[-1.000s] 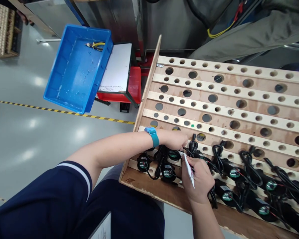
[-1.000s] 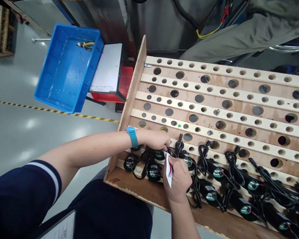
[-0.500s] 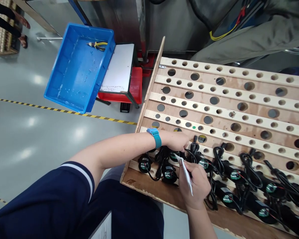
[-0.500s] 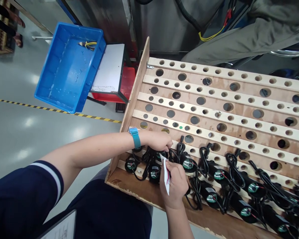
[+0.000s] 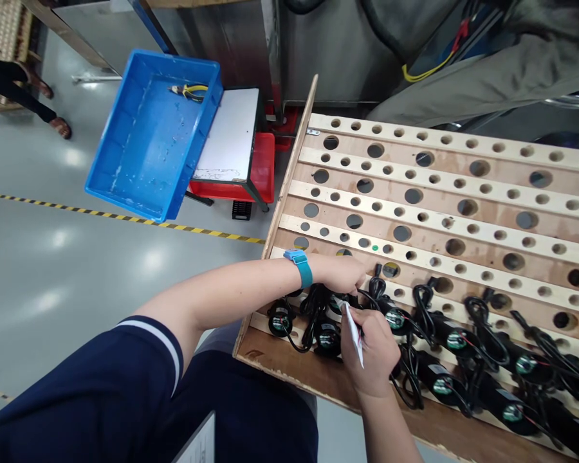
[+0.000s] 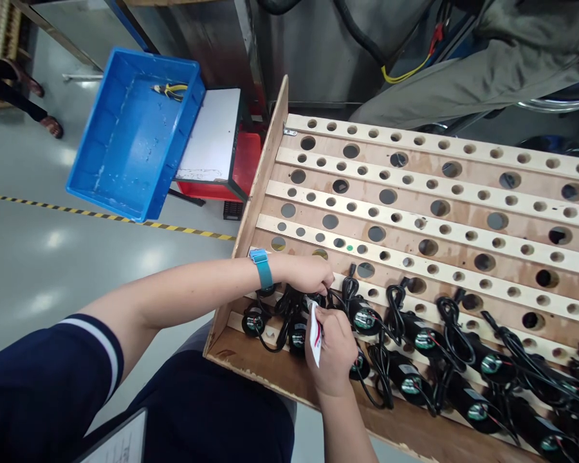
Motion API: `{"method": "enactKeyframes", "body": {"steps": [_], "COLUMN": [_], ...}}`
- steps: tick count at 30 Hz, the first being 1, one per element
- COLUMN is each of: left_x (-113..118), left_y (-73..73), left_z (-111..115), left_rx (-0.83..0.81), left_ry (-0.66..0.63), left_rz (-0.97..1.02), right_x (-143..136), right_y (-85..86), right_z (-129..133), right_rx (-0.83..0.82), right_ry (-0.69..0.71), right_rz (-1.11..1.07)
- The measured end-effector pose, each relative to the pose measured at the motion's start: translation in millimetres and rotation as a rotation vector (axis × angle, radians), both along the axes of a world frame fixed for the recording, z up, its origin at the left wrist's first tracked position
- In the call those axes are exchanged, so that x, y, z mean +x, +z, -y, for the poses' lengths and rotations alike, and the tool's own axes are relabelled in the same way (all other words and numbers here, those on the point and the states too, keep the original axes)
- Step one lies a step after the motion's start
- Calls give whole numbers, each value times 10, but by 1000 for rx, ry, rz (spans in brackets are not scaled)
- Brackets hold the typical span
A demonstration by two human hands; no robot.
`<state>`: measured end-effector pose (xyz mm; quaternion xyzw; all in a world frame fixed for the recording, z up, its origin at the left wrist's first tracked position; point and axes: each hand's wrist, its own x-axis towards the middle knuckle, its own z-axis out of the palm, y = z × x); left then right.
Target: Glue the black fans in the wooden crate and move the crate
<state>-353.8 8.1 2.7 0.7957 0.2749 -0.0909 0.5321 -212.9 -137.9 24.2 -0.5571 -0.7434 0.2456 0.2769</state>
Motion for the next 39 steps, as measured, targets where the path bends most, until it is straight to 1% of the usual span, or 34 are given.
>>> {"method": "enactKeyframes", "body": {"steps": [3,9,16,23,26,29,31,32,33,34,36,37,38,39], "left_x": [5,17,17,19,9,13,24,24,16,-5,-87,-143,-201,-253], "left_y": [-9,10,23,30,35,27,13,6,4,11,74,139,226,334], "left_z": [2,-7,-16,-15,-5,2,3,6,15,35,133,221,338,486], "left_rx": [-9,-1,16,12,9,10,14,16,15,13,33,71,120,159], "left_ry": [-3,-67,-98,-106,-91,-60,-34,-18,-4,13,75,129,199,293], "left_rz": [-8,-59,-66,-76,-70,-41,-28,-25,-23,-24,-39,-43,-38,-26], "right_x": [11,28,53,92,103,75,44,34,37,55,138,196,253,300], "right_y": [10,35,23,18,-1,47,162,243,332,422,571,621,655,677], "right_z": [-2,-28,-15,-21,-30,-16,23,54,92,136,233,280,323,361], "right_rx": [3,36,33,34,45,77,88,73,34,-33,-282,-412,-521,-545], "right_ry": [-7,-23,-26,-14,-13,-42,-98,-148,-238,-366,-659,-775,-832,-876], "right_rz": [-2,27,30,36,54,44,7,-22,-53,-82,-185,-272,-396,-527]}}
